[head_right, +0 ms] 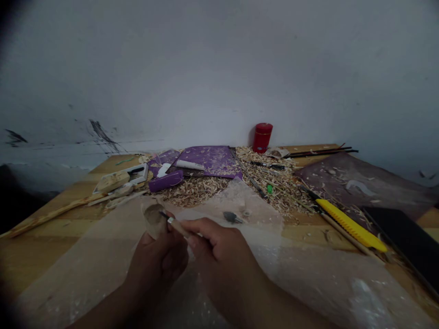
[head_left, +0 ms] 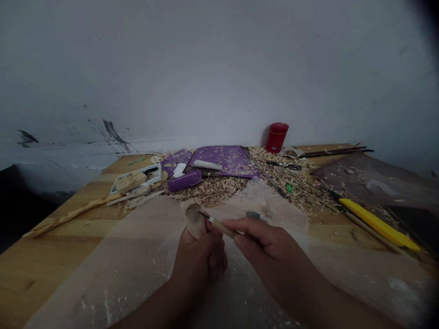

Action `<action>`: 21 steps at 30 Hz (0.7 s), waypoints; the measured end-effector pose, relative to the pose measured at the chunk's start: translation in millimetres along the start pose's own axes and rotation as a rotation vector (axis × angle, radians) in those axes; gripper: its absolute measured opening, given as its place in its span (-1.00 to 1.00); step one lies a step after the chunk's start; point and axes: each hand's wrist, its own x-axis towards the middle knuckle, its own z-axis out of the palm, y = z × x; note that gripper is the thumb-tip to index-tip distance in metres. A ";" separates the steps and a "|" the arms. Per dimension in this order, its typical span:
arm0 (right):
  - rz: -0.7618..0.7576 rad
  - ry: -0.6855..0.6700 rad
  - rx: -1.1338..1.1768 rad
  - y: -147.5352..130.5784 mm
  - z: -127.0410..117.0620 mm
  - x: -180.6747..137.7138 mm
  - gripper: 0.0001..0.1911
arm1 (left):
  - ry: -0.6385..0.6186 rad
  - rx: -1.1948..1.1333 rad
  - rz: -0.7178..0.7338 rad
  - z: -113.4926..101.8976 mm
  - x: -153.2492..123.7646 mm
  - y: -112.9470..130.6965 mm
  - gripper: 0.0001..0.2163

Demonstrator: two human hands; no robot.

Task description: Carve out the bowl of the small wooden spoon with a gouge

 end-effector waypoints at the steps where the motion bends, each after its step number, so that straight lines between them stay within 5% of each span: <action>1: 0.019 0.027 0.015 1.1 -4.0 1.0 -0.71 | -0.019 0.052 0.020 -3.6 4.1 1.3 -0.82; 3: 0.016 0.090 -0.039 9.3 -10.5 3.7 -0.74 | -0.032 0.242 0.072 -13.1 16.8 4.4 -0.84; 9: 0.093 0.274 -0.275 68.9 -19.1 21.5 -0.71 | 0.231 1.286 0.505 -42.4 64.8 13.7 -0.60; 12: 0.131 0.318 -0.284 88.2 -20.2 27.4 -0.70 | 0.275 1.614 0.549 -47.4 75.5 14.1 -0.58; 18: 0.156 0.234 -0.174 101.2 -15.4 31.0 -0.74 | 0.375 1.791 0.527 -48.8 79.8 10.3 -0.60; 21: 0.200 0.303 -0.076 112.7 -17.2 36.6 -0.72 | 0.376 1.806 0.457 -49.4 79.1 11.3 -0.66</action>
